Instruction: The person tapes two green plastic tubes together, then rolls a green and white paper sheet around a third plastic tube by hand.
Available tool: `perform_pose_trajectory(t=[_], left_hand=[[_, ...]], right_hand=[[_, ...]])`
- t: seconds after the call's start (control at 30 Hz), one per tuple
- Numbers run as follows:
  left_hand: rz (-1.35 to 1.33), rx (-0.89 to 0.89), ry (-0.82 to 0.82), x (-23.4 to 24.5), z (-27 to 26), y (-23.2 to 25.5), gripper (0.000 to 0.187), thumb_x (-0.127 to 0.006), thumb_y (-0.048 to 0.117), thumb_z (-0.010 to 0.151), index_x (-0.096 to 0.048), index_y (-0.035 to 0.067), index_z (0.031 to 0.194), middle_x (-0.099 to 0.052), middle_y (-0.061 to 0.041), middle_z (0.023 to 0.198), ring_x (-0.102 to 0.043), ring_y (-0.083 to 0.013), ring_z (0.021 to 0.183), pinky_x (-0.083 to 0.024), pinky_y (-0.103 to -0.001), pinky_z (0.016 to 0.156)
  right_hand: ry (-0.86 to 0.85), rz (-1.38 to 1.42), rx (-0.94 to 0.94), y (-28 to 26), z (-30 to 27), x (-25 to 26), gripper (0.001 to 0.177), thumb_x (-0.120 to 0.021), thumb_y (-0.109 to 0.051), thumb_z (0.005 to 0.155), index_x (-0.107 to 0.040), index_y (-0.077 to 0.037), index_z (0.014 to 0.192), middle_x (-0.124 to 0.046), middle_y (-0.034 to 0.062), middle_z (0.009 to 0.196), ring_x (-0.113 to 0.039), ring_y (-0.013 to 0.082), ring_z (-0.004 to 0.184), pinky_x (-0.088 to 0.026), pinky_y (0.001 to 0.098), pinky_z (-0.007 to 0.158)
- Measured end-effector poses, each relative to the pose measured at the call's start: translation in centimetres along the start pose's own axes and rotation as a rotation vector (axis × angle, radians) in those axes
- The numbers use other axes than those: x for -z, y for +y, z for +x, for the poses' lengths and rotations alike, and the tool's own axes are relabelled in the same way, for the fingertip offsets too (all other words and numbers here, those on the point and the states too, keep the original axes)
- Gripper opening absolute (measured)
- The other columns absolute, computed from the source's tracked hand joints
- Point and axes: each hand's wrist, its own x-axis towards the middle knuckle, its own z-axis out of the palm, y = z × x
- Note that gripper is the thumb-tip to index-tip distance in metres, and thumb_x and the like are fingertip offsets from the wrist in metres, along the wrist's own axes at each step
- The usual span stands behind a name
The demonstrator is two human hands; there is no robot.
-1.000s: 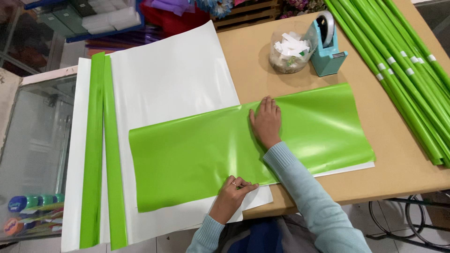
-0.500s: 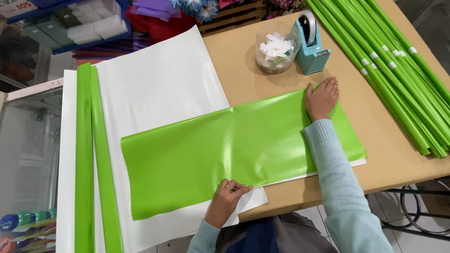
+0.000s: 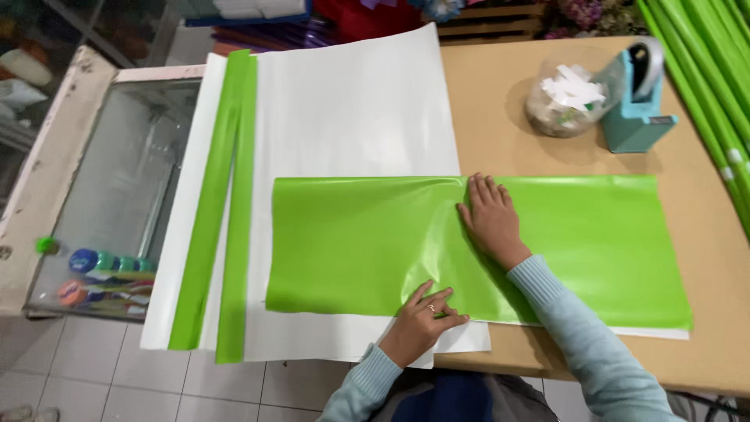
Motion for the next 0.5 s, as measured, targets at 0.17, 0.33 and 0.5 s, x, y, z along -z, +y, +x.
perform_pose_trajectory(t=[0.17, 0.33, 0.5], left_hand=[[0.077, -0.010, 0.043, -0.2, -0.9, -0.4, 0.018, -0.065, 0.007, 0.105, -0.076, 0.020, 0.111, -0.070, -0.009, 0.096, -0.071, -0.0355, 0.123, -0.046, -0.061, 0.114], [0.135, -0.017, 0.084, 0.1, -1.3, -0.3, 0.028, -0.063, -0.003, 0.105, -0.077, 0.021, 0.109, -0.066, -0.006, 0.098, -0.070, -0.0278, 0.124, -0.047, -0.056, 0.118], [0.180, -0.020, 0.090, -0.7, -1.9, -0.6, 0.015, -0.075, 0.007, 0.090, -0.077, 0.022, 0.094, -0.069, -0.004, 0.095, -0.068, -0.0264, 0.099, -0.052, -0.050, 0.109]], right_hand=[[-0.005, 0.048, 0.222, -8.7, 4.0, -1.1, 0.070, -0.034, -0.050, 0.109, -0.036, -0.002, 0.160, -0.041, 0.0157, 0.164, -0.039, 0.0324, 0.151, -0.031, 0.0470, 0.122], [-0.036, 0.075, 0.354, -15.7, 8.0, -2.6, 0.069, -0.032, -0.049, 0.110, -0.035, -0.002, 0.160, -0.041, 0.0163, 0.164, -0.039, 0.0329, 0.151, -0.031, 0.0473, 0.123], [-0.057, 0.118, 0.431, -22.9, 11.1, -4.8, 0.070, -0.033, -0.050, 0.109, -0.033, -0.003, 0.161, -0.038, 0.0151, 0.165, -0.036, 0.0334, 0.152, -0.029, 0.0487, 0.123]])
